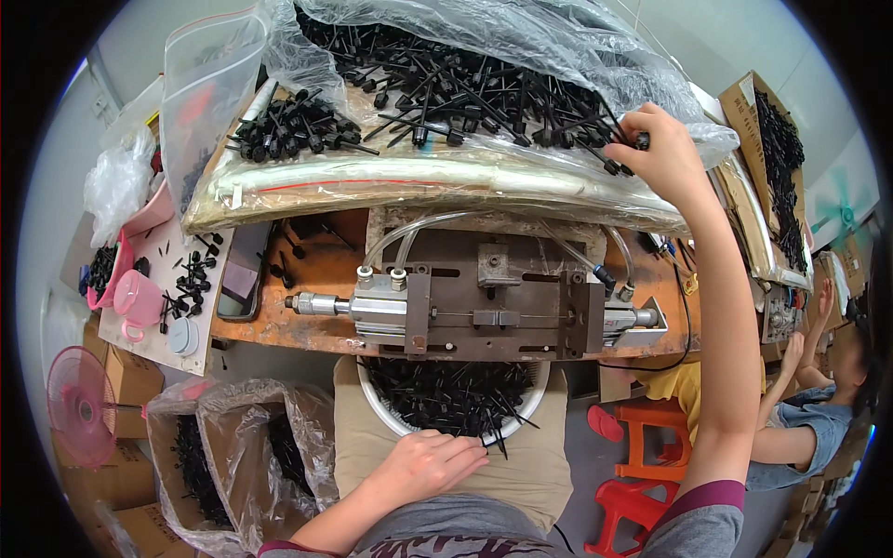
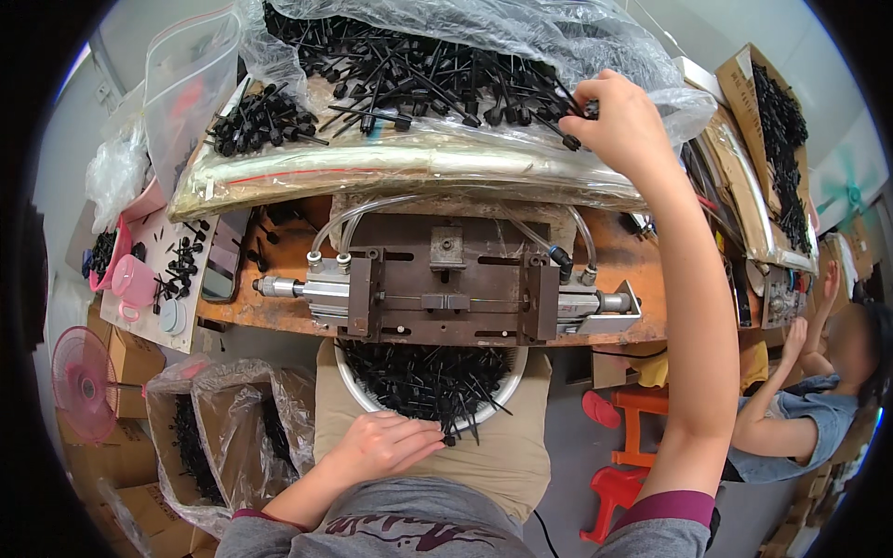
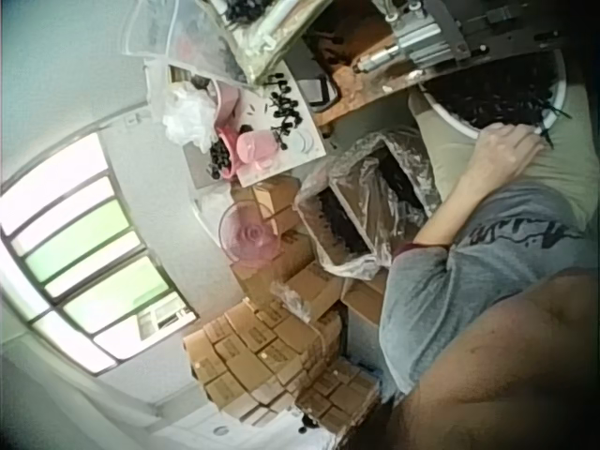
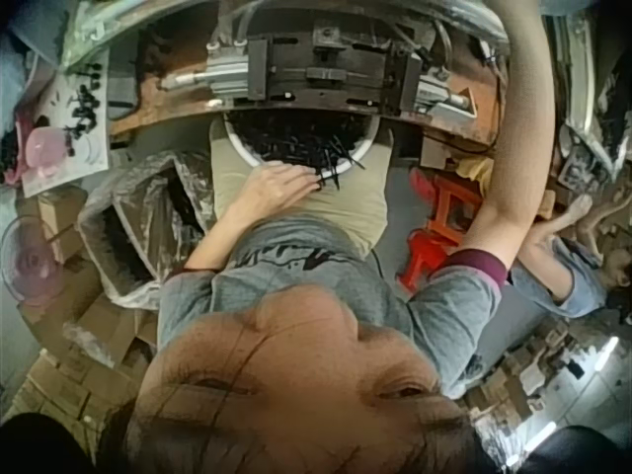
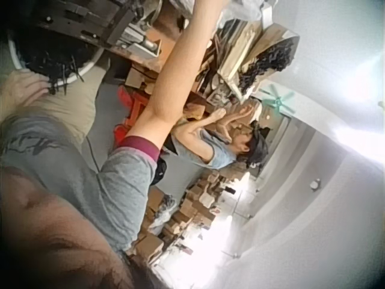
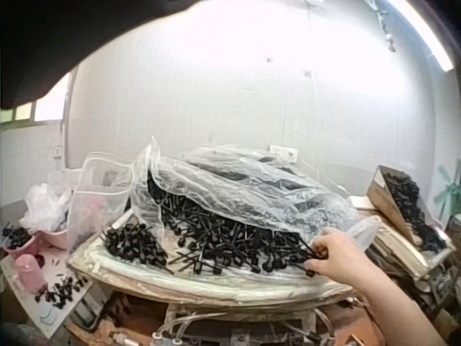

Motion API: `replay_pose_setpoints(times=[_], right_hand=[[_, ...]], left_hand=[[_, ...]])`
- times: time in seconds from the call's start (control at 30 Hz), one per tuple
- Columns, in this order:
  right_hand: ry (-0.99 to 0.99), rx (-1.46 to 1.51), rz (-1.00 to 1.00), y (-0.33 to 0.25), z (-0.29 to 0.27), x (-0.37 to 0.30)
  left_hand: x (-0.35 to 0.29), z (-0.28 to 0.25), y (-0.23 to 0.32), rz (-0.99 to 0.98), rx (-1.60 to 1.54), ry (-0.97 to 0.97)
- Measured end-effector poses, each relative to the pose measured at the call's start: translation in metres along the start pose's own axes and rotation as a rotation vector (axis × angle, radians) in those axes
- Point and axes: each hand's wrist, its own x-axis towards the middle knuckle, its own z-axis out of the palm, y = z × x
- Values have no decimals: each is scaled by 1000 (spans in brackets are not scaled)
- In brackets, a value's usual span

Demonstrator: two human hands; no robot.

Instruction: Assemble small black plastic components using a pneumatic clamping machine.

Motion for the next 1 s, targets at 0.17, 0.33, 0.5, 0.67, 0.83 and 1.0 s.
replay_pose_setpoints(times=[0.17,0.33,0.5,0.67,0.83,1.0], right_hand=[[-56,403,254,4,-13,2],[30,718,320,7,-15,4],[69,968,353,8,-16,2],[5,1205,391,13,-23,-11],[160,1470,403,19,-22,-24],[200,1614,326,11,-25,-35]], left_hand=[[0,2,0,6,7,7],[1,1,0,8,20,-8],[-3,0,1,-9,38,-26],[-4,1,-1,-3,35,-5],[-2,2,0,8,31,4],[6,-4,2,5,18,77]])
